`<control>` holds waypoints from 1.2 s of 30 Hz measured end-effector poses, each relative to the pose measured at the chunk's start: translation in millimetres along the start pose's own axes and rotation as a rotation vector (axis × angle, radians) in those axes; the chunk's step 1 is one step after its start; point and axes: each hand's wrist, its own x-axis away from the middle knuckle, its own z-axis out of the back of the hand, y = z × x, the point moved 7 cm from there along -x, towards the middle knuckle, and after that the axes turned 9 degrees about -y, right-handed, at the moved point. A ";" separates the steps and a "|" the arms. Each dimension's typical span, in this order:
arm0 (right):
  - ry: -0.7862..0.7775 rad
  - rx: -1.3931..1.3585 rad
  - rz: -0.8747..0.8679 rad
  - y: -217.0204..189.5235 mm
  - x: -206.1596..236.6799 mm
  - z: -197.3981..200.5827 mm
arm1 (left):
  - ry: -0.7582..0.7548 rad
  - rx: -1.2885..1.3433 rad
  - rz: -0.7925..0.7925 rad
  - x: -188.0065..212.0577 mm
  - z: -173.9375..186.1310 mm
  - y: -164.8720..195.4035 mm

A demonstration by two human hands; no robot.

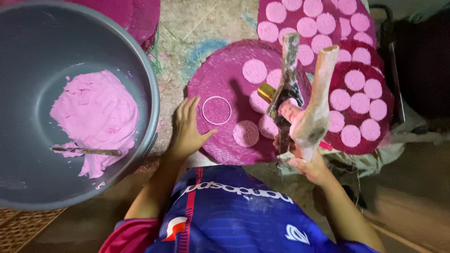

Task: The person fills a handheld extruder tool with pink paste from a large basin and presses the tool to deposit round paste discs onto circular magenta mats, repeating the cycle and stacking filled mats aside. The person works through the paste batch one disc at a time.

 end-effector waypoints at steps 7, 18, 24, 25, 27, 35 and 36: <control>-0.109 -0.112 0.176 -76.4 -6.0 -66.8 | -0.164 -0.123 -0.201 -27.1 -21.7 14.4; -0.143 -0.070 0.134 -76.1 9.8 -85.3 | -0.268 -0.117 -0.220 -19.9 -34.5 26.7; -0.376 -0.194 -0.160 -54.1 -3.7 -90.2 | -0.498 1.337 -0.286 -51.1 -5.3 55.4; -0.483 -0.391 -0.227 -52.4 -3.4 -101.0 | -0.599 1.945 -0.287 -52.7 0.9 64.9; -0.591 -0.570 -0.347 -54.3 -3.6 -113.2 | -0.702 2.076 -0.414 -50.8 12.7 82.4; -0.660 -0.040 -0.476 -118.7 -32.7 -57.5 | -0.474 2.065 -0.733 -78.5 29.9 91.8; -0.635 0.016 -0.510 -123.8 -39.4 -46.7 | -0.456 2.093 -0.754 -87.9 29.5 89.0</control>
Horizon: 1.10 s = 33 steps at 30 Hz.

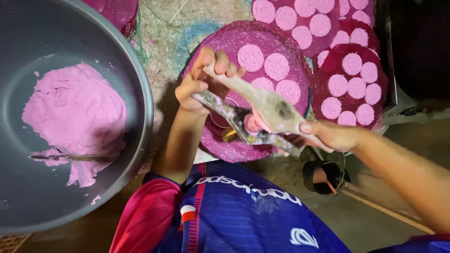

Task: The person fills a handheld extruder tool with pink paste from a large basin and presses the tool to deposit round paste discs onto circular magenta mats, repeating the cycle and stacking filled mats aside. The person works through the paste batch one disc at a time.

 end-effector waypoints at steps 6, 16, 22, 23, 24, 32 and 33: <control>0.269 0.125 -0.330 -11.5 -0.6 36.1 | 0.074 0.218 -0.177 -3.6 39.6 -1.8; 0.301 0.398 -0.318 -51.1 -51.3 9.2 | -0.050 0.200 -0.381 15.8 78.1 38.9; 0.274 0.229 -0.294 -49.4 -56.3 -8.1 | 0.044 0.256 -0.326 32.0 85.4 24.5; 0.288 0.191 -0.294 -48.9 -52.9 -7.7 | 0.064 0.266 -0.342 32.9 88.2 17.7; 0.329 0.230 -0.325 -48.3 -47.7 -4.5 | 0.085 0.278 -0.358 33.1 91.6 9.8; 0.542 0.605 -0.218 -64.1 -37.4 12.8 | -0.009 0.295 -0.273 0.8 105.5 -2.7; 0.538 0.606 -0.174 -65.1 -41.6 11.5 | -0.056 0.283 -0.269 -4.0 103.8 3.9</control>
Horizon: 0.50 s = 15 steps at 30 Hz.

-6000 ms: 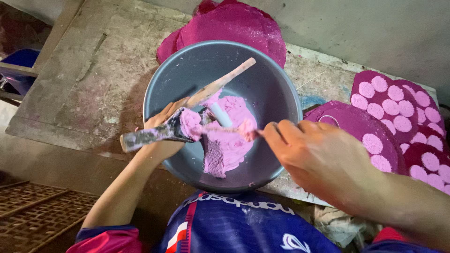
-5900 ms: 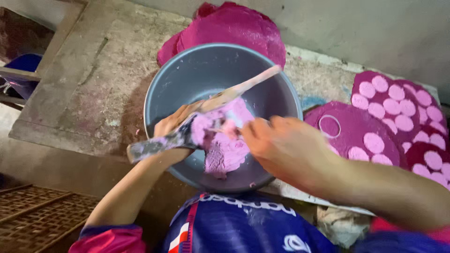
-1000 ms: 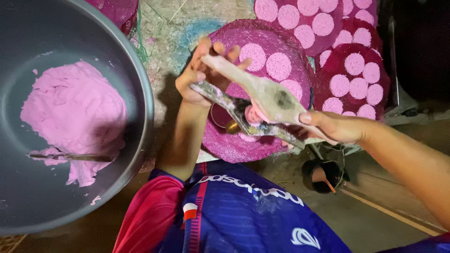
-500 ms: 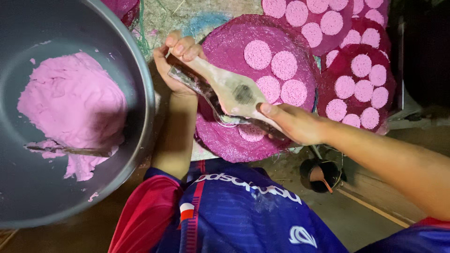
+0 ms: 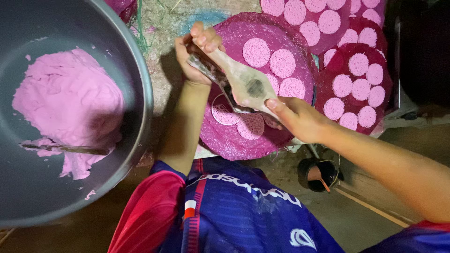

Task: The person fills a handheld extruder tool with pink paste from a large basin and presses the tool to deposit round paste discs onto circular magenta mats, repeating the cycle and stacking filled mats aside. The person works through the paste batch one disc at a time.

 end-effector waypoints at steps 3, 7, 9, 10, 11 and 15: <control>0.014 -0.028 0.097 -7.9 -9.7 -8.5 | -0.011 -0.069 0.052 -6.4 -7.4 17.6; -0.036 -0.086 0.126 -12.8 -18.6 -24.8 | 0.048 -0.142 0.077 4.2 -13.9 37.9; -0.092 -0.205 0.062 -7.7 -17.4 -30.2 | 0.077 -0.139 0.049 13.8 -13.7 35.5; -0.122 -0.290 -0.004 -2.4 -15.3 -31.3 | 0.085 -0.140 0.031 16.7 -12.1 31.3; -0.152 -0.375 -0.069 2.9 -12.9 -31.9 | 0.106 -0.127 0.017 18.5 -8.7 25.1; -0.121 -0.169 -0.067 6.2 -8.3 -9.5 | 0.116 -0.110 -0.025 13.7 1.1 3.2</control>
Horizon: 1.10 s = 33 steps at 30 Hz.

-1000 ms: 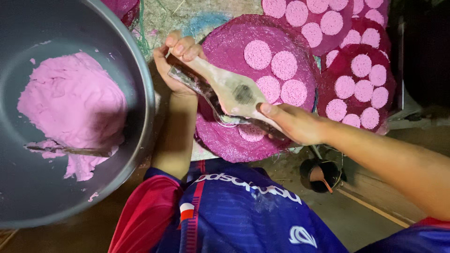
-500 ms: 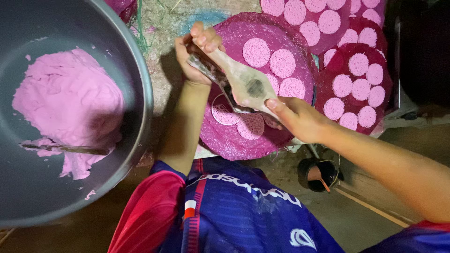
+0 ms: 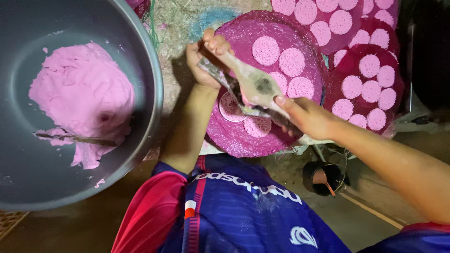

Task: The person fills a handheld extruder tool with pink paste from a large basin and presses the tool to deposit round paste discs onto circular magenta mats, repeating the cycle and stacking filled mats aside. The person works through the paste batch one disc at a time.

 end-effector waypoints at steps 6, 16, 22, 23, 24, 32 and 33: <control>0.081 0.004 0.201 -11.2 -5.7 1.6 | 0.004 -0.059 0.082 -14.0 -5.6 13.6; 0.127 -0.139 0.311 7.6 -23.3 4.2 | 0.018 -0.376 0.098 -20.2 -12.5 30.1; 0.157 -0.403 0.750 20.7 1.3 -9.5 | 0.468 -1.437 0.654 55.2 -15.0 31.9; 0.169 -0.475 0.821 23.6 8.9 -10.0 | 0.382 -1.569 0.794 72.1 -25.6 22.8; 0.212 -0.475 0.847 27.0 14.6 -10.9 | 0.188 -1.741 0.867 78.1 -36.9 13.1; 0.406 -0.633 0.896 52.3 28.1 -29.7 | -0.206 -2.084 1.287 98.0 -59.0 -10.0; 0.399 -0.660 0.899 55.4 29.2 -32.1 | -0.193 -2.050 1.250 93.9 -59.5 -7.8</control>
